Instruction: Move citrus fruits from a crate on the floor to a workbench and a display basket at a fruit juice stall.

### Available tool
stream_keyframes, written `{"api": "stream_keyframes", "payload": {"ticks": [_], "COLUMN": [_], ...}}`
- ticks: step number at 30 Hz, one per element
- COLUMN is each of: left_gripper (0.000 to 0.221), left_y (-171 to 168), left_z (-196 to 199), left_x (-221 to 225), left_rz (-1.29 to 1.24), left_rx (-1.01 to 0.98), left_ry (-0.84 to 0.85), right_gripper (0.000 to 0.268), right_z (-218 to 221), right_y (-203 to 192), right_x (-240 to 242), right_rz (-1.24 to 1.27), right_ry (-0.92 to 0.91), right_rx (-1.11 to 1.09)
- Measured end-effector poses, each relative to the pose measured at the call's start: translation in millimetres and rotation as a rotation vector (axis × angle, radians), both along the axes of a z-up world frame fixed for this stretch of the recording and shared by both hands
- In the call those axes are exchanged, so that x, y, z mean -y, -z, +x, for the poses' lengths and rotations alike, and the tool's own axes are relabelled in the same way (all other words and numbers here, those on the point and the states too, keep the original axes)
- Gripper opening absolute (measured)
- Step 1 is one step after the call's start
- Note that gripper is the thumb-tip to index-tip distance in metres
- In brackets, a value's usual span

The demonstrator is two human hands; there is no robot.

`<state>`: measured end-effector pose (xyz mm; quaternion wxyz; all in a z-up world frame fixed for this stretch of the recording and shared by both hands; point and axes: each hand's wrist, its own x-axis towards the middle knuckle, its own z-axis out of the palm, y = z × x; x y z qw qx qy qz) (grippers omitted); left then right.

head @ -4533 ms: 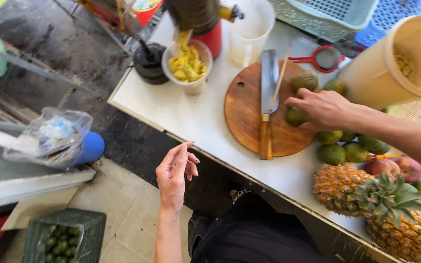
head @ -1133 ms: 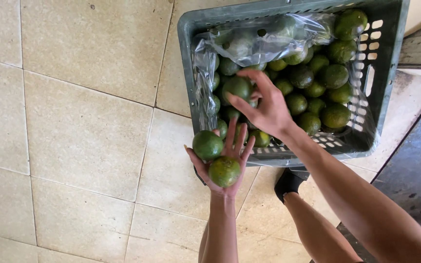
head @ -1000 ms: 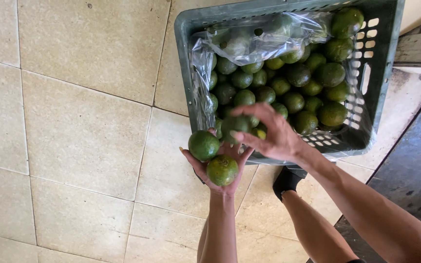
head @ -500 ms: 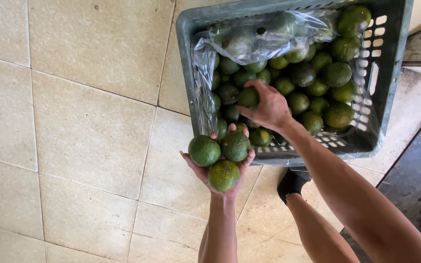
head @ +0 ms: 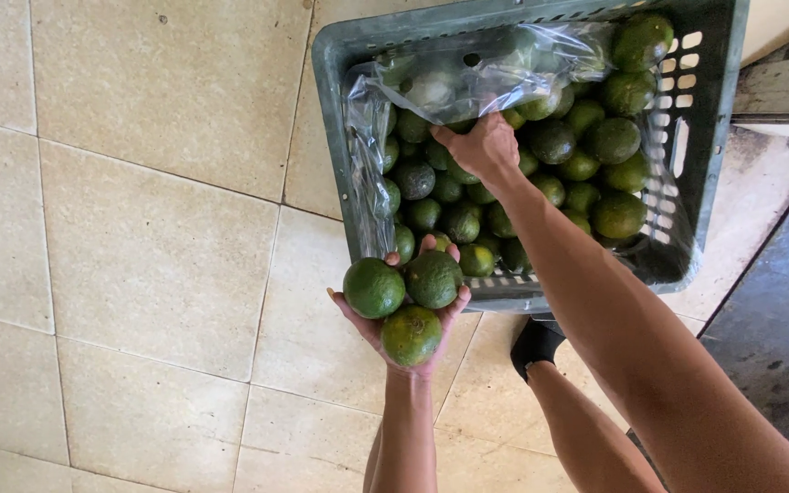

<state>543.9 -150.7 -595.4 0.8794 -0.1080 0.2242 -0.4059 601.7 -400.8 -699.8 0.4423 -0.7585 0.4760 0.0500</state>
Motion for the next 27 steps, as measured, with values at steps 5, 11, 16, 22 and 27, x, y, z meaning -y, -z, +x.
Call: {"api": "stream_keyframes", "payload": {"ticks": [5, 11, 16, 22, 27], "left_gripper": [0.081, 0.084, 0.088, 0.089, 0.09], "left_y": [-2, -5, -3, -16, -120], "left_z": [2, -2, -11, -21, -37], "left_x": [4, 7, 10, 3, -13], "left_rz": [0.003, -0.017, 0.042, -0.135, 0.087], "left_rx": [-0.002, 0.005, 0.103, 0.118, 0.079], "left_ry": [0.016, 0.026, 0.082, 0.121, 0.355], "right_gripper": [0.095, 0.089, 0.062, 0.051, 0.06], "right_z": [-48, -162, -156, -155, -241], "right_y": [-39, -24, -33, -65, -152], "right_x": [6, 70, 94, 82, 42], "right_rz": [-0.21, -0.339, -0.121, 0.366, 0.733], "right_ry": [-0.099, -0.111, 0.036, 0.393, 0.701], "right_rx": [-0.134, 0.009, 0.256, 0.444, 0.603]}}
